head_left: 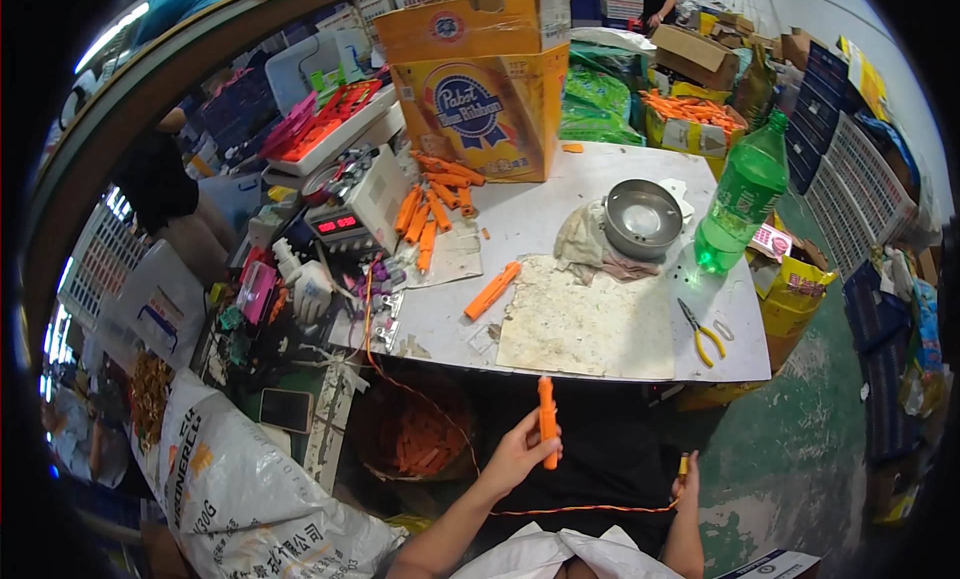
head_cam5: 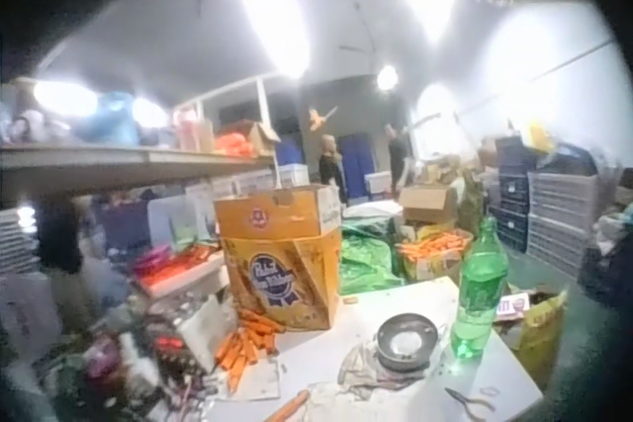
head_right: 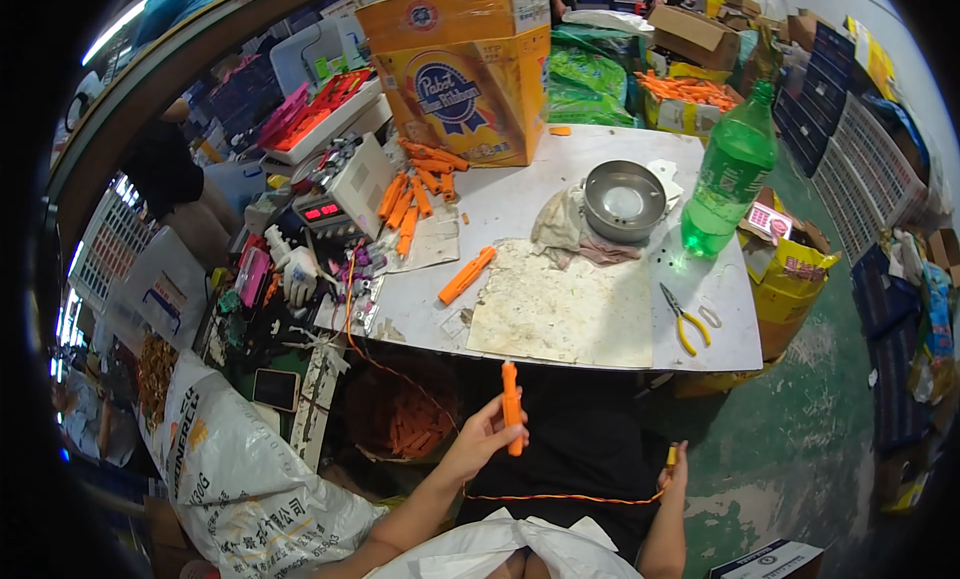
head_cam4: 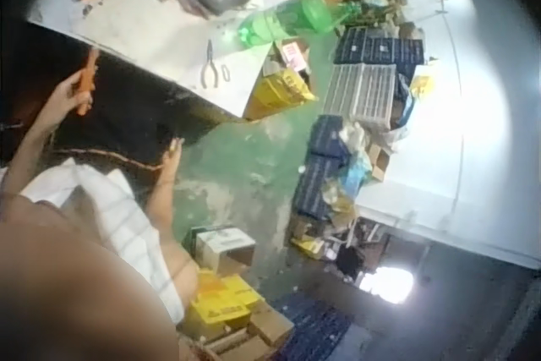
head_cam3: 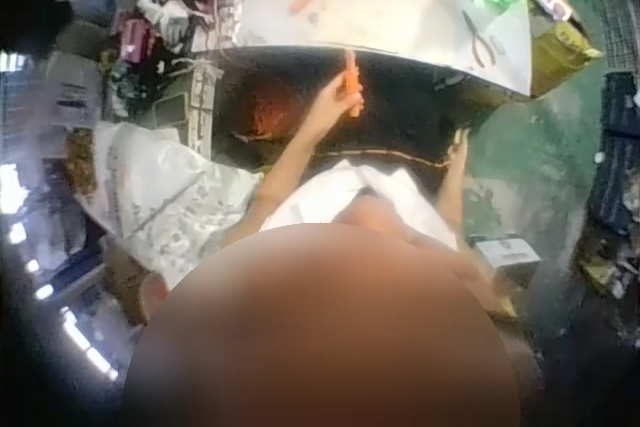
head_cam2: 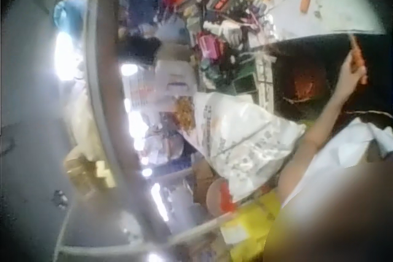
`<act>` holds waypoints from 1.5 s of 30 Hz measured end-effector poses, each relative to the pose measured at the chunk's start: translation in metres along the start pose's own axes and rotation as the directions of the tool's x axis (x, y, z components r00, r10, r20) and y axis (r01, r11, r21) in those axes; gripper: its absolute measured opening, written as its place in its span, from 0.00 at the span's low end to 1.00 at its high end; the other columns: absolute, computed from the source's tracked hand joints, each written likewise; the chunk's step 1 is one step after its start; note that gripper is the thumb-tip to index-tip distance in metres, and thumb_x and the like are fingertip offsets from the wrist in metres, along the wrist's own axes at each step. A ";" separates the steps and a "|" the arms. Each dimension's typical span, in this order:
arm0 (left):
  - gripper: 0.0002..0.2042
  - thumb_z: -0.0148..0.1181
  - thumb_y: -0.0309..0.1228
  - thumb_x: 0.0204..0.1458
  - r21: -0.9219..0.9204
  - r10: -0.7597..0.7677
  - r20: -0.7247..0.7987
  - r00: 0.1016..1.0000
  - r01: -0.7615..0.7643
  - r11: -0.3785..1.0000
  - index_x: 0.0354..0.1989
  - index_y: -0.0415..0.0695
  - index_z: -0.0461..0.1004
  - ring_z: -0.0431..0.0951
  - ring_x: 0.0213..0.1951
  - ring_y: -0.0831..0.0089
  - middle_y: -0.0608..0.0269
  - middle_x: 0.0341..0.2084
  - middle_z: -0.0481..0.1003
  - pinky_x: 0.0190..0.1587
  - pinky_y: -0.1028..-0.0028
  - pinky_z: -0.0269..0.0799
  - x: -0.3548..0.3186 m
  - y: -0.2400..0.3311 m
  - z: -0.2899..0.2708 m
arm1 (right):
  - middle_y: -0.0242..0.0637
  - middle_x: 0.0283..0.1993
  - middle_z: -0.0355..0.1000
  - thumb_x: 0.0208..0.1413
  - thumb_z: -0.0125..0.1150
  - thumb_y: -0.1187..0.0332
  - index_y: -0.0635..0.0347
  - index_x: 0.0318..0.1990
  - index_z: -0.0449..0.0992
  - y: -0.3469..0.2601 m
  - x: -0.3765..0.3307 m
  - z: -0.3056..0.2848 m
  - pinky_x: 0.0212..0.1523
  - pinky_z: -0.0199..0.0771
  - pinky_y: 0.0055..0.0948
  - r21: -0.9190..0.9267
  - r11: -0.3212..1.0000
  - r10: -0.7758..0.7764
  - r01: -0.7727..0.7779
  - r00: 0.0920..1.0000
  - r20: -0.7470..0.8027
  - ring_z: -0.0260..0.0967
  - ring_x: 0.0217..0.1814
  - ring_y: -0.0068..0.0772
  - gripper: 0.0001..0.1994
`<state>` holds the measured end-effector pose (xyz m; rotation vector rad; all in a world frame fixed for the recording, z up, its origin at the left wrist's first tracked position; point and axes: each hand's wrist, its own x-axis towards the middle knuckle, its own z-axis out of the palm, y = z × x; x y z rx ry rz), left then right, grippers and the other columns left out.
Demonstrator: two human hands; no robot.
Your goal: The person uses pliers to strip the ends of an orange wire and then inserts the wire into an orange plastic casing. They repeat this process with multiple orange casings, occasionally picking up a green bottle and pouring liquid into a metal bowl on the table.
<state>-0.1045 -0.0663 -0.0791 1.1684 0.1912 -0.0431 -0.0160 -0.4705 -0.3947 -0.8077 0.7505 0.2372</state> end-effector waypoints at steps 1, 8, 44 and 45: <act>0.26 0.55 0.29 0.54 0.280 0.108 -0.037 0.994 -0.093 0.956 0.61 0.39 0.56 0.74 0.36 0.72 0.59 0.38 0.69 0.41 0.76 0.69 0.006 0.008 -0.003 | 0.35 0.35 0.72 0.51 0.61 0.50 0.56 0.40 0.72 -0.004 -0.003 0.008 0.32 0.73 0.27 0.043 0.998 -0.054 0.055 0.998 -0.009 0.70 0.30 0.30 0.19; 0.24 0.53 0.29 0.54 0.837 0.499 0.055 0.865 -0.313 0.449 0.60 0.39 0.58 0.72 0.35 0.64 0.54 0.36 0.68 0.39 0.72 0.67 0.090 0.053 -0.010 | 0.30 0.31 0.68 0.57 0.57 0.57 0.53 0.40 0.70 -0.085 -0.070 0.039 0.17 0.58 0.18 0.221 0.944 -0.267 0.244 0.960 0.084 0.60 0.21 0.18 0.11; 0.20 0.61 0.36 0.46 0.943 0.394 0.330 0.858 -0.280 -0.179 0.46 0.39 0.70 0.70 0.37 0.58 0.55 0.32 0.71 0.40 0.64 0.64 0.154 0.048 -0.001 | 0.31 0.25 0.71 0.53 0.61 0.67 0.65 0.32 0.74 -0.054 -0.252 0.342 0.29 0.66 0.20 -0.482 0.477 -0.103 0.735 0.591 0.800 0.66 0.27 0.17 0.09; 0.20 0.60 0.35 0.48 0.950 0.410 0.296 0.863 -0.309 -0.035 0.47 0.38 0.69 0.71 0.36 0.60 0.56 0.32 0.71 0.40 0.66 0.66 0.154 0.045 0.000 | 0.32 0.25 0.71 0.53 0.61 0.67 0.65 0.32 0.74 -0.055 -0.253 0.338 0.30 0.67 0.21 -0.489 0.414 -0.157 0.768 0.589 0.793 0.66 0.27 0.18 0.09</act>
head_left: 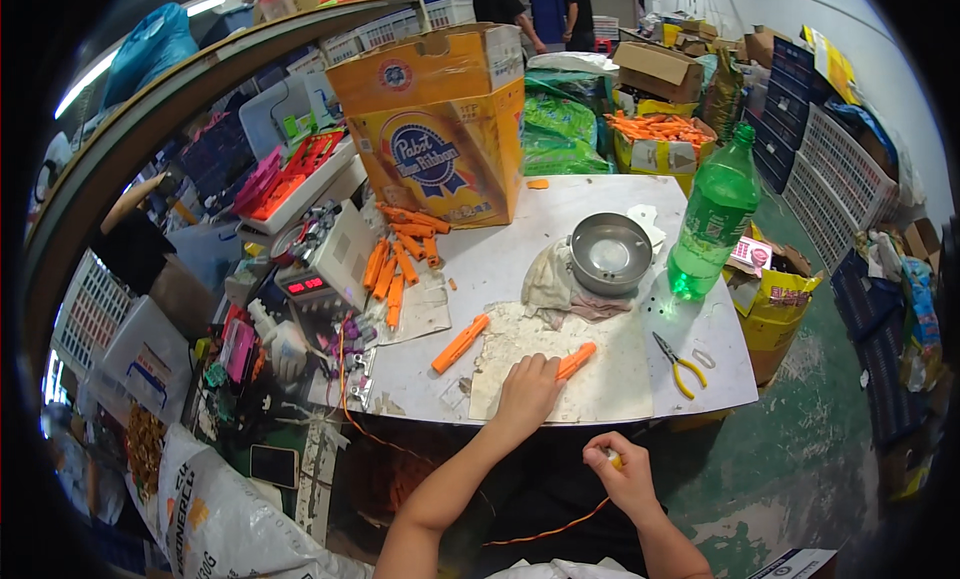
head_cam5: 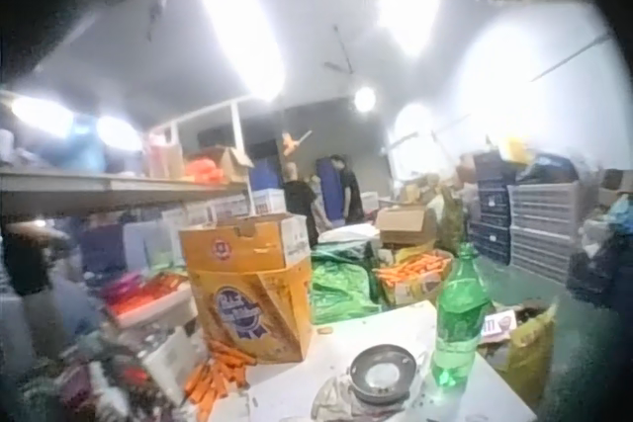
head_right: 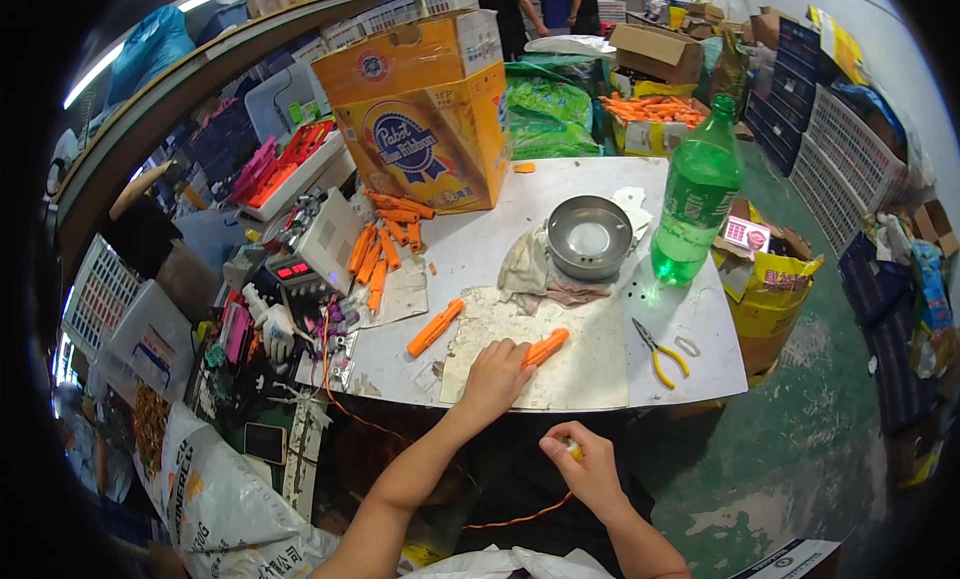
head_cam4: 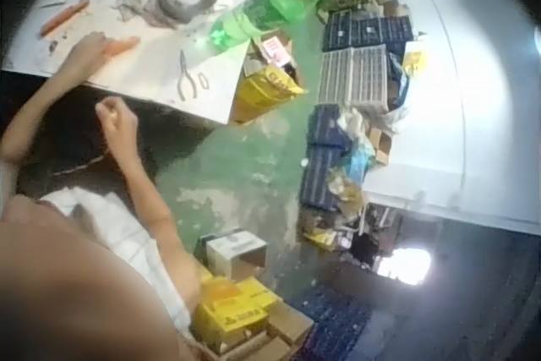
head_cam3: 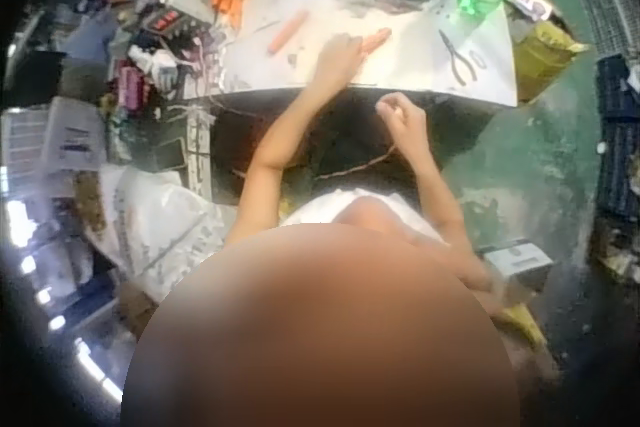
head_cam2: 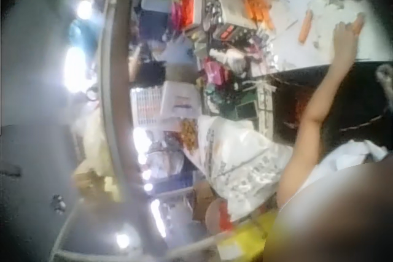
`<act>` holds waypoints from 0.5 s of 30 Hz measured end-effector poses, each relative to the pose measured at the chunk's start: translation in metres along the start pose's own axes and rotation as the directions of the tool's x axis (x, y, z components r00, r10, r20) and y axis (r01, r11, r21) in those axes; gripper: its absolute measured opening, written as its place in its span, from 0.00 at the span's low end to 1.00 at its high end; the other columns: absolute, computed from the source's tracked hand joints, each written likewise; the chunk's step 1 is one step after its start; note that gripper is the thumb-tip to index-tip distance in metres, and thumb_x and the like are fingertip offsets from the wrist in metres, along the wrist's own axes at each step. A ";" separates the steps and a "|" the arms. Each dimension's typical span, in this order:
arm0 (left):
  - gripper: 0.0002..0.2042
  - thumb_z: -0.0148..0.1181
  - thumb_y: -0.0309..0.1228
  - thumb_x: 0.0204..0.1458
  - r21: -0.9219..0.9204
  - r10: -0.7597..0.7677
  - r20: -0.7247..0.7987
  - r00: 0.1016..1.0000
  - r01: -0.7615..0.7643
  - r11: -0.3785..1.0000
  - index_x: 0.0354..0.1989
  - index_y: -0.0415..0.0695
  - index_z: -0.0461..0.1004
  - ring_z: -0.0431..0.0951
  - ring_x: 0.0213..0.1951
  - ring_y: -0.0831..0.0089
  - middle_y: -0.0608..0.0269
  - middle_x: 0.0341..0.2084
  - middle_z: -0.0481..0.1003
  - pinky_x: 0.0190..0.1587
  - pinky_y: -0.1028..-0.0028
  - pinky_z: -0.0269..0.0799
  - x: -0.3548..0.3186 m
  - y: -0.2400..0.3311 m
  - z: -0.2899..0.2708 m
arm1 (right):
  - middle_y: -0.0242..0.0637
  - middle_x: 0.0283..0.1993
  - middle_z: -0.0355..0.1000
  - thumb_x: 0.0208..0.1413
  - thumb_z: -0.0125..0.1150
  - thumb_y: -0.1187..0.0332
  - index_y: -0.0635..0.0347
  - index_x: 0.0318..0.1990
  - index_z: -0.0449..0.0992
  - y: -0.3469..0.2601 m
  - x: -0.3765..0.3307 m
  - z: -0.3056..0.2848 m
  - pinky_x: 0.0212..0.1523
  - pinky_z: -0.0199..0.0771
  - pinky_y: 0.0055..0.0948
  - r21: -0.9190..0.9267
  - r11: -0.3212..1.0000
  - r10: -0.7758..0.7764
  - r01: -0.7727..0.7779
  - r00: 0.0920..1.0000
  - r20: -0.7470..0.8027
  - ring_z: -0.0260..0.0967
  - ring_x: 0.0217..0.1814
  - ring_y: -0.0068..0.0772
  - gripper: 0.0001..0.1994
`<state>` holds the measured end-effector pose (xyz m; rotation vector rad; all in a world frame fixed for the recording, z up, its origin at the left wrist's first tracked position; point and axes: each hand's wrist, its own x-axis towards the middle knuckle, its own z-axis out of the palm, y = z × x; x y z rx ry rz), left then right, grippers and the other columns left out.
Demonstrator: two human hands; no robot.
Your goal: The person uses pliers to strip the ends of an orange wire and then inserts the wire into an orange plastic casing. They repeat this process with multiple orange casings, occasionally picking up a green bottle and pouring liquid into a metal bowl on the table.
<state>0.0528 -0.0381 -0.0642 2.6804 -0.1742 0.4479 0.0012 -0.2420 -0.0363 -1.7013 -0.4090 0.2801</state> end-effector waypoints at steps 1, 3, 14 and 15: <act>0.19 0.59 0.34 0.50 -0.141 -0.039 -0.008 0.999 0.037 0.989 0.48 0.37 0.68 0.72 0.36 0.61 0.56 0.32 0.72 0.40 0.67 0.67 -0.001 -0.001 0.000 | 0.35 0.25 0.71 0.52 0.62 0.68 0.65 0.32 0.74 -0.001 0.001 -0.004 0.30 0.67 0.22 -0.042 0.999 -0.029 0.027 0.998 -0.055 0.67 0.27 0.20 0.09; 0.18 0.56 0.32 0.53 -0.582 -0.158 0.092 0.983 0.182 0.793 0.50 0.35 0.67 0.74 0.36 0.65 0.58 0.34 0.73 0.40 0.70 0.69 0.001 0.002 0.002 | 0.38 0.26 0.72 0.49 0.65 0.67 0.64 0.31 0.74 -0.001 0.014 -0.009 0.30 0.69 0.25 -0.201 0.961 -0.219 0.188 0.965 -0.144 0.70 0.27 0.30 0.10; 0.18 0.59 0.24 0.51 -0.984 -0.370 0.176 0.912 0.152 -0.094 0.49 0.37 0.62 0.73 0.38 0.77 0.63 0.36 0.70 0.42 0.78 0.73 -0.011 0.060 -0.018 | 0.35 0.25 0.69 0.37 0.72 0.57 0.59 0.29 0.72 -0.001 0.045 0.005 0.23 0.67 0.30 -0.610 0.708 -0.541 0.356 0.829 -0.144 0.69 0.24 0.36 0.19; 0.17 0.59 0.24 0.51 -0.988 -0.414 0.154 0.897 0.142 -0.060 0.48 0.37 0.62 0.72 0.37 0.79 0.64 0.35 0.69 0.41 0.78 0.72 -0.012 0.062 -0.021 | 0.35 0.25 0.69 0.37 0.72 0.59 0.59 0.28 0.72 -0.002 0.045 0.010 0.23 0.66 0.31 -0.624 0.701 -0.537 0.346 0.832 -0.142 0.69 0.24 0.36 0.17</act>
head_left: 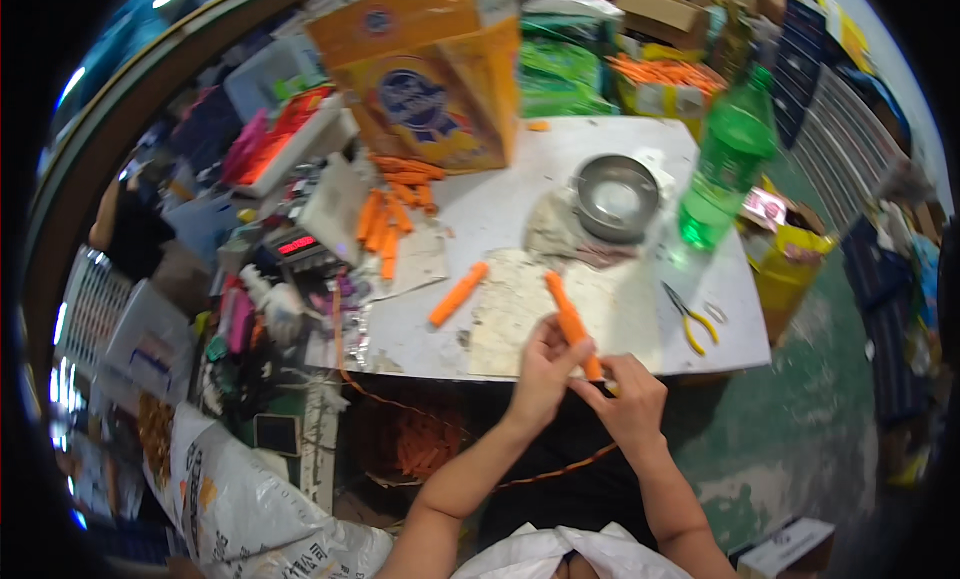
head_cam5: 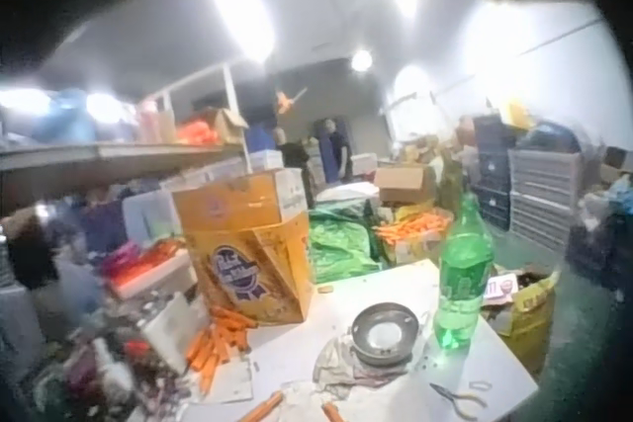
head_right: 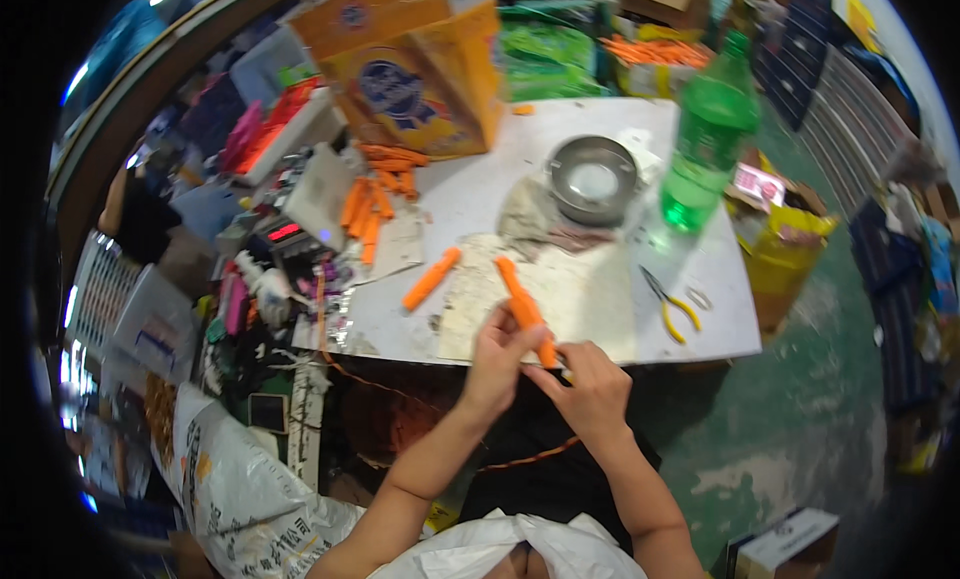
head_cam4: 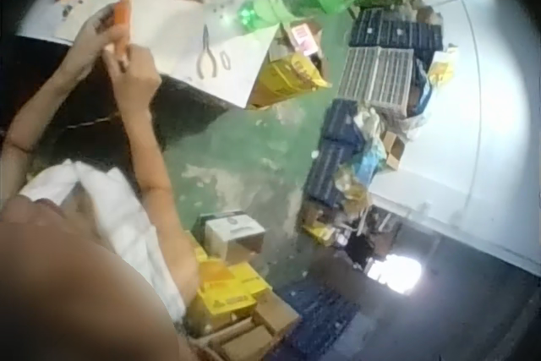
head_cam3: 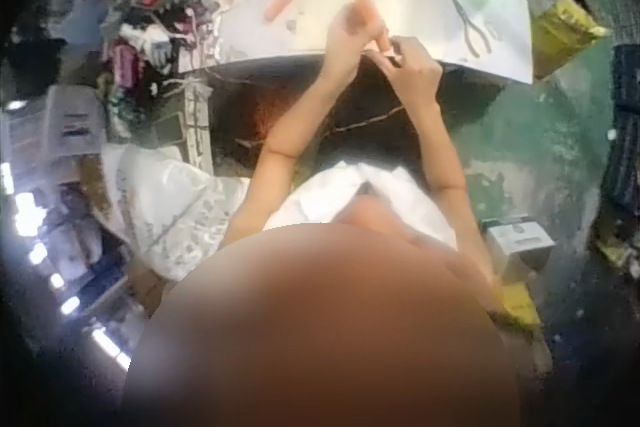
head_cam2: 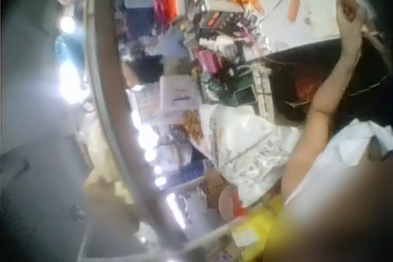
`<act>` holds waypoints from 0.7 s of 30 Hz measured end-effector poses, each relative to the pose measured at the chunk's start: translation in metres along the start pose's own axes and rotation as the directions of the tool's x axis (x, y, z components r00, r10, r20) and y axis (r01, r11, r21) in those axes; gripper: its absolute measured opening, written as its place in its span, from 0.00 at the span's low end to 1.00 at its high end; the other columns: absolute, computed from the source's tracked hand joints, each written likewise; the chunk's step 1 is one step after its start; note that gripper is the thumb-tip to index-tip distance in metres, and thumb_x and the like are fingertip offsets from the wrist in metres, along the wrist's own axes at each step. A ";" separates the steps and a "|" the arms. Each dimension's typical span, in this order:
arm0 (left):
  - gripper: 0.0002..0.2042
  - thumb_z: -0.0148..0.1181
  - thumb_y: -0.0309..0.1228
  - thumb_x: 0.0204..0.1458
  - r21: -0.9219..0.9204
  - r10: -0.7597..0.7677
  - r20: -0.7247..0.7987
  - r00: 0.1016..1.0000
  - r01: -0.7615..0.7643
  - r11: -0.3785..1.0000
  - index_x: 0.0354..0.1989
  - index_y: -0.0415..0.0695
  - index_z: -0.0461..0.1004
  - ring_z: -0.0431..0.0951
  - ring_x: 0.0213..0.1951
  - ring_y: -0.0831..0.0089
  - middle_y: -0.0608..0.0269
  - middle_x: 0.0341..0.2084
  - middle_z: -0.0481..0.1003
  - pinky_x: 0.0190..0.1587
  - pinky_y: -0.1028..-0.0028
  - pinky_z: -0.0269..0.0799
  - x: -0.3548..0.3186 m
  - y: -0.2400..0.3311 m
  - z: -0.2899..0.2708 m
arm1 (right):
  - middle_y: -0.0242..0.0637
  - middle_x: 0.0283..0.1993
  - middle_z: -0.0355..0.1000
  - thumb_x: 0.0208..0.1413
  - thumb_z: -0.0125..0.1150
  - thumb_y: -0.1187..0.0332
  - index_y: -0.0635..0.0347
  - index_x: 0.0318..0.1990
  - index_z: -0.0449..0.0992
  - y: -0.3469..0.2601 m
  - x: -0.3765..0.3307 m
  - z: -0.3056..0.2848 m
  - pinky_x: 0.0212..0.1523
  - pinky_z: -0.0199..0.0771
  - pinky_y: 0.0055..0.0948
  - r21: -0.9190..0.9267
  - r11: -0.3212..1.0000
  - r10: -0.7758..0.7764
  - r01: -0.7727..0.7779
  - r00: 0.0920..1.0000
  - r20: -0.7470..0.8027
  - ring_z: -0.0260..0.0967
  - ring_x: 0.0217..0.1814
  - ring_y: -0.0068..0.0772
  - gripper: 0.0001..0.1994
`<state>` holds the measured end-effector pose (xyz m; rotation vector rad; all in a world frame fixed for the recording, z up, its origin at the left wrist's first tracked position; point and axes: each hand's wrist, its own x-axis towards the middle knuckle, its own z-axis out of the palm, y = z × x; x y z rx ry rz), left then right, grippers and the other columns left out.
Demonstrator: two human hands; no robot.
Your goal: The person uses pliers to strip the ends of an orange wire and then inserts the wire into an orange plastic casing. They repeat this process with multiple orange casings, occasionally picking up a green bottle and pouring liquid into a metal bowl on the table.
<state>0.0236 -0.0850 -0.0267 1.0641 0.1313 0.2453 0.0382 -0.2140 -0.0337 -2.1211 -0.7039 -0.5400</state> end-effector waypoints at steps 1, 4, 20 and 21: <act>0.17 0.58 0.22 0.51 0.040 0.016 -0.039 0.999 -0.014 0.999 0.48 0.37 0.62 0.72 0.37 0.81 0.65 0.34 0.69 0.40 0.79 0.72 -0.004 0.000 -0.001 | 0.36 0.25 0.69 0.37 0.72 0.61 0.59 0.28 0.72 -0.002 0.001 0.003 0.22 0.66 0.32 0.009 1.000 -0.016 0.016 1.000 0.006 0.68 0.23 0.37 0.17; 0.17 0.57 0.23 0.52 0.031 0.048 -0.061 0.997 -0.046 0.998 0.49 0.40 0.62 0.70 0.39 0.82 0.66 0.37 0.68 0.43 0.79 0.70 -0.008 -0.013 -0.008 | 0.38 0.24 0.68 0.36 0.71 0.67 0.60 0.28 0.71 -0.004 -0.005 0.008 0.24 0.67 0.33 0.008 0.999 0.041 -0.041 0.998 0.050 0.68 0.24 0.40 0.14; 0.25 0.57 0.32 0.55 0.082 0.305 -0.025 0.952 -0.302 0.950 0.58 0.36 0.57 0.68 0.43 0.83 0.67 0.42 0.67 0.48 0.81 0.65 0.044 -0.051 -0.076 | 0.23 0.19 0.60 0.61 0.50 0.56 0.52 0.28 0.67 0.071 -0.112 0.086 0.16 0.53 0.17 0.307 -0.285 0.174 -0.908 0.265 0.948 0.53 0.17 0.17 0.13; 0.25 0.57 0.33 0.55 0.073 0.283 -0.029 0.959 -0.280 0.957 0.58 0.37 0.57 0.67 0.45 0.82 0.66 0.45 0.67 0.50 0.80 0.63 0.044 -0.051 -0.081 | 0.23 0.19 0.59 0.61 0.50 0.57 0.52 0.28 0.67 0.066 -0.108 0.083 0.16 0.52 0.17 0.327 -0.285 0.175 -0.901 0.287 0.942 0.53 0.16 0.16 0.13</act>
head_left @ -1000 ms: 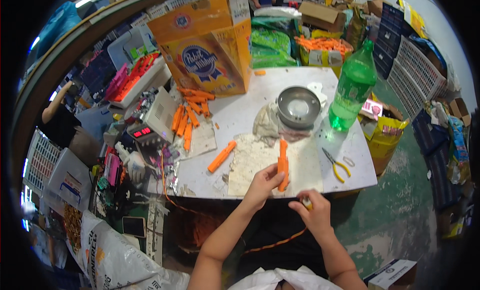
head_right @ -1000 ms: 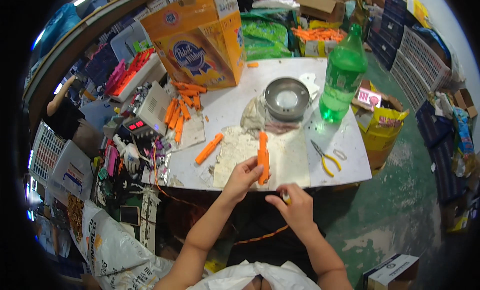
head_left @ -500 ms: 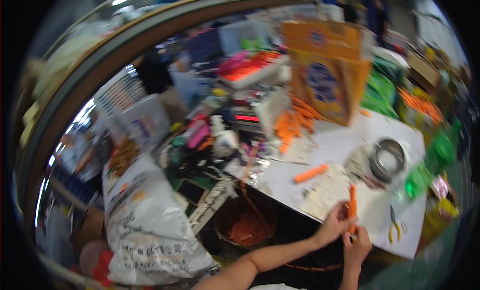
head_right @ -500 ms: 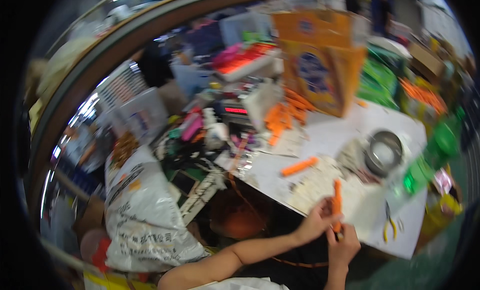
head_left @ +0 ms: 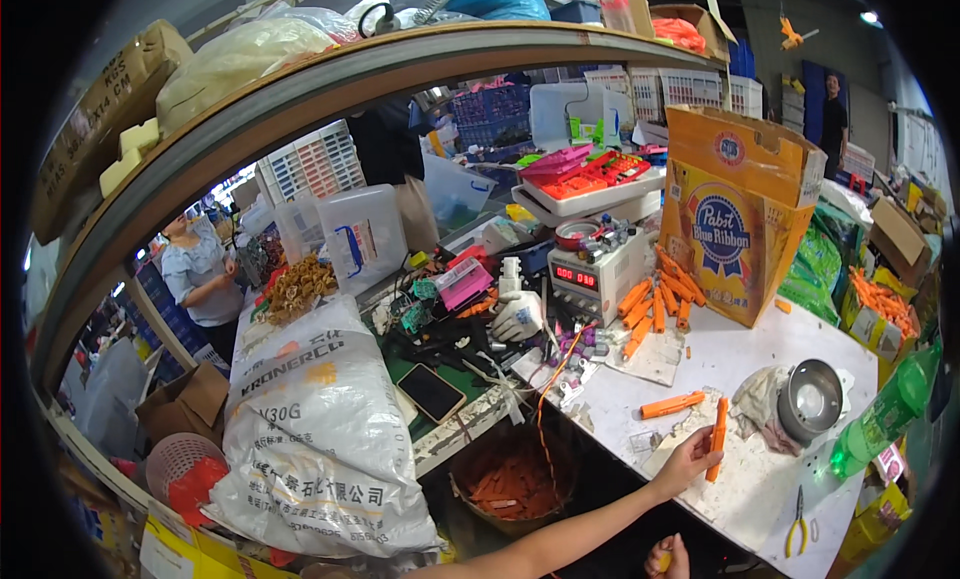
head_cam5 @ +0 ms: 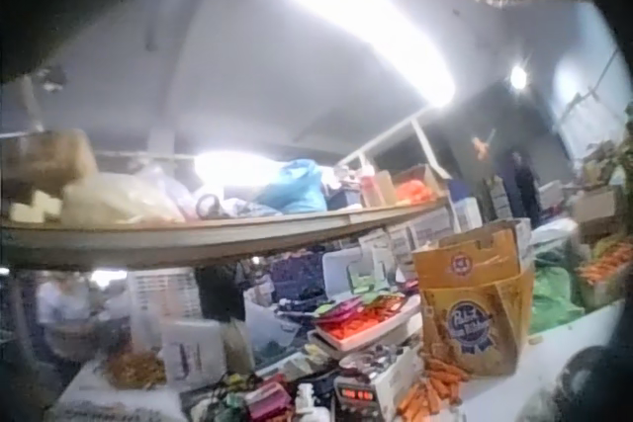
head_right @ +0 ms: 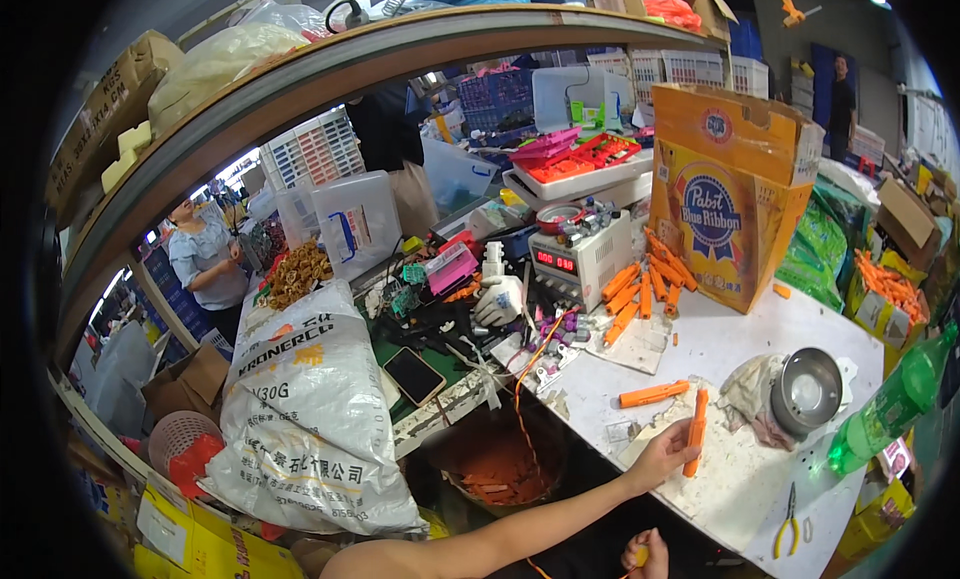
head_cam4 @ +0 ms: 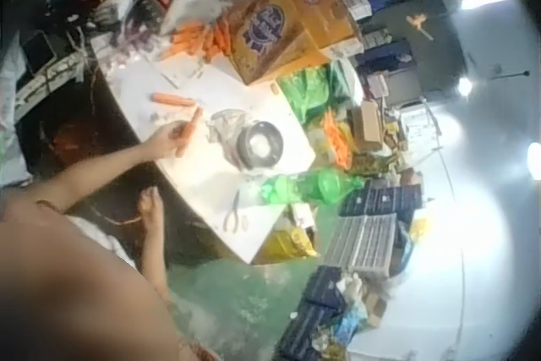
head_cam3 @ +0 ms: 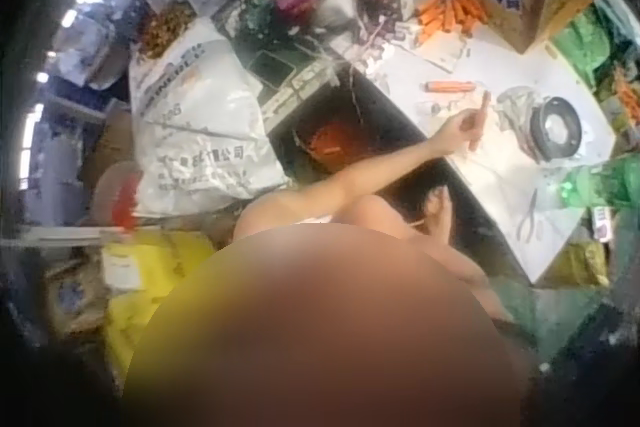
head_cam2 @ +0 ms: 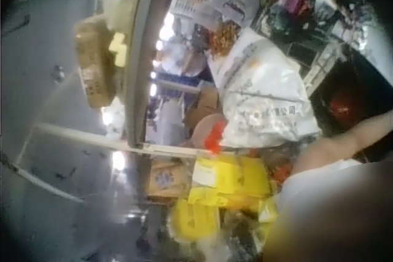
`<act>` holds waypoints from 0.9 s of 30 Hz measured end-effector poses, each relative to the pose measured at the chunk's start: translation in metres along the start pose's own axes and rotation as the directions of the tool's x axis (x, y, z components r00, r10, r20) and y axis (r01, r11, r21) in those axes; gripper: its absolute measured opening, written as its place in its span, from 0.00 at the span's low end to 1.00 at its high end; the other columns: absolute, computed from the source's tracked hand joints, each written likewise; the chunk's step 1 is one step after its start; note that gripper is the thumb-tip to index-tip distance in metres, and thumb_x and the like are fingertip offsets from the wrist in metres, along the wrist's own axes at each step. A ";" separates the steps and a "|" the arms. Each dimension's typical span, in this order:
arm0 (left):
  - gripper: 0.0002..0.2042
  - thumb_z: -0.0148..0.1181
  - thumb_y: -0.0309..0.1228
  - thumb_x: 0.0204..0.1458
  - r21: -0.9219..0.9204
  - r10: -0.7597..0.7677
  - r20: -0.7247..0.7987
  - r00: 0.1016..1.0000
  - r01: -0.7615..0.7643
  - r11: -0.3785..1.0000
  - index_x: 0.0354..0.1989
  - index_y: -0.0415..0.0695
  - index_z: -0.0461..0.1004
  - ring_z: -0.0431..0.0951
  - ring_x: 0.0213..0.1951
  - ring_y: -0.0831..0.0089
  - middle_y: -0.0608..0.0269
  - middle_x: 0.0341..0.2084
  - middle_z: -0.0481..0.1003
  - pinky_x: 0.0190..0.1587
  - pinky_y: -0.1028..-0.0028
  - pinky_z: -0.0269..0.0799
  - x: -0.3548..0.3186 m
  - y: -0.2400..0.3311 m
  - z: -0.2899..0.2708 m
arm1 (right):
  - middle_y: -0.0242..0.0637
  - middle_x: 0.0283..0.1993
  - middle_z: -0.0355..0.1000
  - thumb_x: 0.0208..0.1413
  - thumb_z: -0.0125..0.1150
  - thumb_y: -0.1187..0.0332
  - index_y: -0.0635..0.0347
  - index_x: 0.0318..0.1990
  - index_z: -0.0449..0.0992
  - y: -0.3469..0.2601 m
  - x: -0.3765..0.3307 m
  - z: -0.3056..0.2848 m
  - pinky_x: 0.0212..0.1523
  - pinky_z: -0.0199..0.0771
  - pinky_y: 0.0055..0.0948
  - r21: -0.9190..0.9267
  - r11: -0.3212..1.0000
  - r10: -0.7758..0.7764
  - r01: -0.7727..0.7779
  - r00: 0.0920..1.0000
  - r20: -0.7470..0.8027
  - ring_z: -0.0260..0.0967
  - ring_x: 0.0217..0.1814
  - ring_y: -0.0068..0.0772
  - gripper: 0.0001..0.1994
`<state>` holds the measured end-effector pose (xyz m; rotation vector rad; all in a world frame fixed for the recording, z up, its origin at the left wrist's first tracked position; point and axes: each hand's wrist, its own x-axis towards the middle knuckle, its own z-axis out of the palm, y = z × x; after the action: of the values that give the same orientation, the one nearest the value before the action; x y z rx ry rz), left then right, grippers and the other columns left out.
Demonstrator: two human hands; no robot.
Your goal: The person uses pliers to strip the ends of an orange wire and then inserts the wire into an orange plastic casing. They repeat this process with multiple orange casings, occasionally picking up a green bottle and pouring liquid into a metal bowl on the table.
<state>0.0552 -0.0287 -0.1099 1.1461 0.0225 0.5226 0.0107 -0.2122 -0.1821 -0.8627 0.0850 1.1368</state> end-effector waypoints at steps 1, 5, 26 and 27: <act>0.25 0.56 0.33 0.56 -0.020 -0.022 0.003 1.000 0.023 1.000 0.59 0.37 0.57 0.67 0.47 0.81 0.65 0.47 0.66 0.53 0.79 0.62 0.002 -0.002 -0.001 | 0.24 0.19 0.59 0.60 0.51 0.57 0.54 0.28 0.67 0.003 0.009 -0.004 0.15 0.52 0.19 0.149 0.988 0.042 -0.038 0.999 -0.026 0.52 0.16 0.18 0.13; 0.24 0.55 0.33 0.56 -0.025 -0.028 -0.113 0.993 0.025 0.999 0.58 0.36 0.58 0.66 0.50 0.79 0.64 0.49 0.67 0.54 0.78 0.61 0.003 -0.003 -0.005 | 0.31 0.20 0.62 0.59 0.51 0.54 0.56 0.29 0.65 0.002 0.006 0.007 0.17 0.55 0.22 0.001 1.000 -0.021 0.021 0.991 0.133 0.56 0.15 0.24 0.15; 0.21 0.55 0.28 0.55 0.044 -0.092 -0.005 0.996 0.092 0.995 0.57 0.39 0.60 0.68 0.38 0.83 0.68 0.39 0.68 0.43 0.80 0.67 -0.003 -0.002 -0.005 | 0.27 0.23 0.61 0.54 0.57 0.69 0.59 0.38 0.69 -0.013 -0.053 -0.001 0.16 0.53 0.17 0.243 0.899 -0.384 0.364 0.923 0.035 0.52 0.16 0.16 0.07; 0.22 0.56 0.29 0.55 0.043 -0.097 0.036 0.995 0.095 0.995 0.58 0.39 0.59 0.67 0.39 0.84 0.69 0.39 0.68 0.44 0.81 0.66 0.000 -0.005 0.001 | 0.26 0.19 0.60 0.60 0.51 0.59 0.57 0.28 0.67 -0.028 -0.086 0.031 0.15 0.53 0.20 0.025 0.892 -0.310 0.451 0.651 -0.693 0.53 0.16 0.19 0.13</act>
<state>0.0573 -0.0311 -0.1137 1.1894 0.0551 0.4165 -0.0165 -0.2621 -0.1048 -1.0227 0.5869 0.3523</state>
